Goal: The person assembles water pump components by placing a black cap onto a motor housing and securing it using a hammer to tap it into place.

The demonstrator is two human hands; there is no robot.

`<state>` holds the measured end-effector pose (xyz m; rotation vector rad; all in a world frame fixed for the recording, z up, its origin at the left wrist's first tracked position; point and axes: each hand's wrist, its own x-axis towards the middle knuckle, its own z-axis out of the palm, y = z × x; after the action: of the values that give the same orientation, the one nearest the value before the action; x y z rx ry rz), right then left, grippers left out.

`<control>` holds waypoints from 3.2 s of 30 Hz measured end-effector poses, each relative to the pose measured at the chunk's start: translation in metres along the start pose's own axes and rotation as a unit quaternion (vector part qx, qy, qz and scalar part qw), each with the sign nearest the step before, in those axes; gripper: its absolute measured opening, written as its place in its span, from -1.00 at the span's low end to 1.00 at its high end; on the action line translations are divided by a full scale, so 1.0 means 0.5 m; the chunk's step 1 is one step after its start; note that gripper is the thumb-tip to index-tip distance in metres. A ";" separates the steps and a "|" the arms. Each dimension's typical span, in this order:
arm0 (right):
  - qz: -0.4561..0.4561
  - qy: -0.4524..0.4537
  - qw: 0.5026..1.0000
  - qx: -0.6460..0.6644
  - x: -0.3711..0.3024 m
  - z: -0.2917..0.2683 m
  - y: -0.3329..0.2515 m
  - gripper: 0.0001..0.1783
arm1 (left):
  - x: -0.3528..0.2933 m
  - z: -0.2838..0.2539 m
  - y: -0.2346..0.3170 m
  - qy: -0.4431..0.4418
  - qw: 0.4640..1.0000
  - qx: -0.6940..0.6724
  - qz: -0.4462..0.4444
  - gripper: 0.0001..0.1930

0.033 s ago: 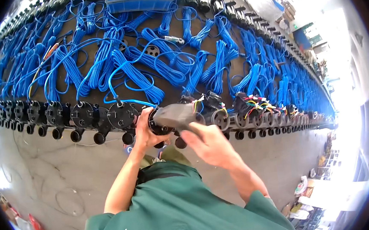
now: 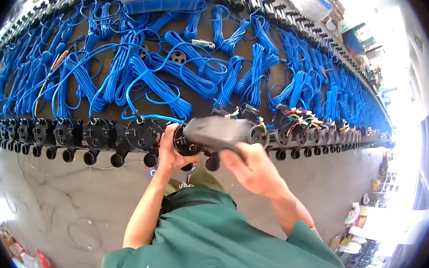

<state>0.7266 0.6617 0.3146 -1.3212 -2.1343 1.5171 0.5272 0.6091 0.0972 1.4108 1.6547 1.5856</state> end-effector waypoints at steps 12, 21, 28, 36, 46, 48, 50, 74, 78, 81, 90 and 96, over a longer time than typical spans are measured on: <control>0.154 0.024 0.965 0.209 -0.062 -0.018 0.179 -0.61 | -0.043 0.030 -0.007 -0.051 0.992 0.016 -0.110 0.16; 0.252 0.002 0.869 0.425 -0.092 0.085 0.313 -0.44 | -0.293 0.145 -0.300 -0.094 0.873 -0.115 -0.464 -0.42; 0.241 0.022 0.889 0.389 -0.077 0.071 0.332 -0.50 | -0.283 0.148 -0.301 -0.062 0.952 -0.063 -0.293 -0.48; 0.204 0.051 0.887 0.411 -0.078 0.043 0.314 -0.38 | -0.284 0.177 -0.295 -0.067 0.968 -0.012 -0.241 -0.47; 0.328 -0.019 0.843 0.427 -0.091 0.089 0.298 -0.47 | -0.280 0.152 -0.348 -0.159 0.937 0.310 0.010 -0.47; 0.258 0.045 0.858 0.442 -0.098 0.032 0.278 -0.41 | -0.292 0.150 -0.346 -0.142 0.965 0.216 -0.053 -0.45; 0.129 0.099 0.868 0.469 -0.093 -0.003 0.268 -0.32 | -0.267 0.145 -0.309 -0.129 0.972 0.067 -0.184 -0.50; 0.269 0.058 0.867 0.416 -0.078 0.075 0.298 -0.42 | -0.277 0.165 -0.313 -0.055 0.973 -0.039 -0.220 -0.40; 0.193 0.115 0.932 0.286 -0.107 0.098 0.335 -0.54 | -0.334 0.166 -0.376 -0.057 0.963 -0.003 -0.262 -0.46; 0.137 0.174 0.965 0.138 -0.108 0.127 0.296 -0.82 | -0.337 0.164 -0.378 -0.064 0.959 0.008 -0.276 -0.47; 0.083 0.158 0.972 0.153 -0.111 0.206 0.361 -0.76 | -0.208 0.108 -0.224 -0.125 0.947 0.013 -0.295 -0.50; 0.091 0.172 0.975 0.110 -0.097 0.174 0.357 -0.80 | -0.233 0.159 -0.206 -0.010 0.930 -0.037 -0.365 -0.47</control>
<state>0.7979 0.5806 0.1408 -1.5941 -1.6251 1.4149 0.6025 0.5632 -0.0536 0.6289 1.7873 1.1658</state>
